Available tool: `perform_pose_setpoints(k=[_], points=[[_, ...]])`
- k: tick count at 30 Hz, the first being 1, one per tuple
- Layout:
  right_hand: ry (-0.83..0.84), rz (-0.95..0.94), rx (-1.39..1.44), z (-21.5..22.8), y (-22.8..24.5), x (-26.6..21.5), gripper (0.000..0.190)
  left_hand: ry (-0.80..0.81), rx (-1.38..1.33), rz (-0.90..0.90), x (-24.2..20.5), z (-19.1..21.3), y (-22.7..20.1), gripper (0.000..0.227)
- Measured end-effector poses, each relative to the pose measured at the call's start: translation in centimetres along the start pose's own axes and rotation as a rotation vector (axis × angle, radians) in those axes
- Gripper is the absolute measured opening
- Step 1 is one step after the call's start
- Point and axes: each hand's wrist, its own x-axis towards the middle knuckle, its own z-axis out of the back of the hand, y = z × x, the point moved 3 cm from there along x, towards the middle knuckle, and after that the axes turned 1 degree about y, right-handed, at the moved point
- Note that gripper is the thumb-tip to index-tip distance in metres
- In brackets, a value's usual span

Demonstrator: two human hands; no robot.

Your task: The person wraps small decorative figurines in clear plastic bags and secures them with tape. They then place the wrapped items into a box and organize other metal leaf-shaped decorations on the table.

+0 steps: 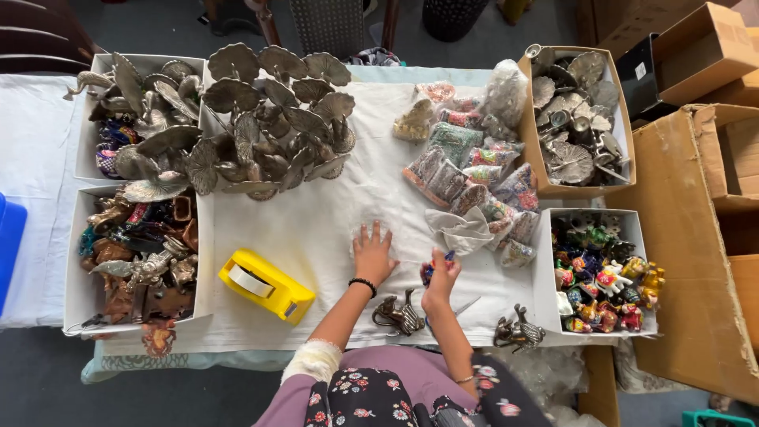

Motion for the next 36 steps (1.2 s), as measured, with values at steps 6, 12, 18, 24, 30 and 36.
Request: perform_pose_setpoints(k=[6,12,18,24,30,36], points=[[0.767,-0.073,-0.193,-9.5,3.3,-3.4,0.037,0.007,0.089,-0.041,2.0,-3.4,0.2,0.09],[0.619,-0.567,0.359,-13.4,-3.2,4.8,0.031,-0.09,0.127,-0.012,2.7,-3.1,1.6,0.104],[0.566,0.468,-0.477,-10.6,-0.3,6.8,0.059,-0.183,-0.023,-0.151,-1.0,1.0,3.8,0.106],[0.664,1.114,-1.472,-13.0,2.2,2.7,0.056,-0.249,-0.038,-0.23,-3.2,1.6,5.3,0.097],[0.77,1.176,-1.577,-14.1,1.4,2.0,0.049,-0.514,-0.26,-0.07,-4.8,1.1,6.6,0.058],[0.638,1.232,-1.598,-14.7,0.0,1.6,0.054,-0.524,-0.122,-0.006,-5.4,1.8,6.3,0.059]])
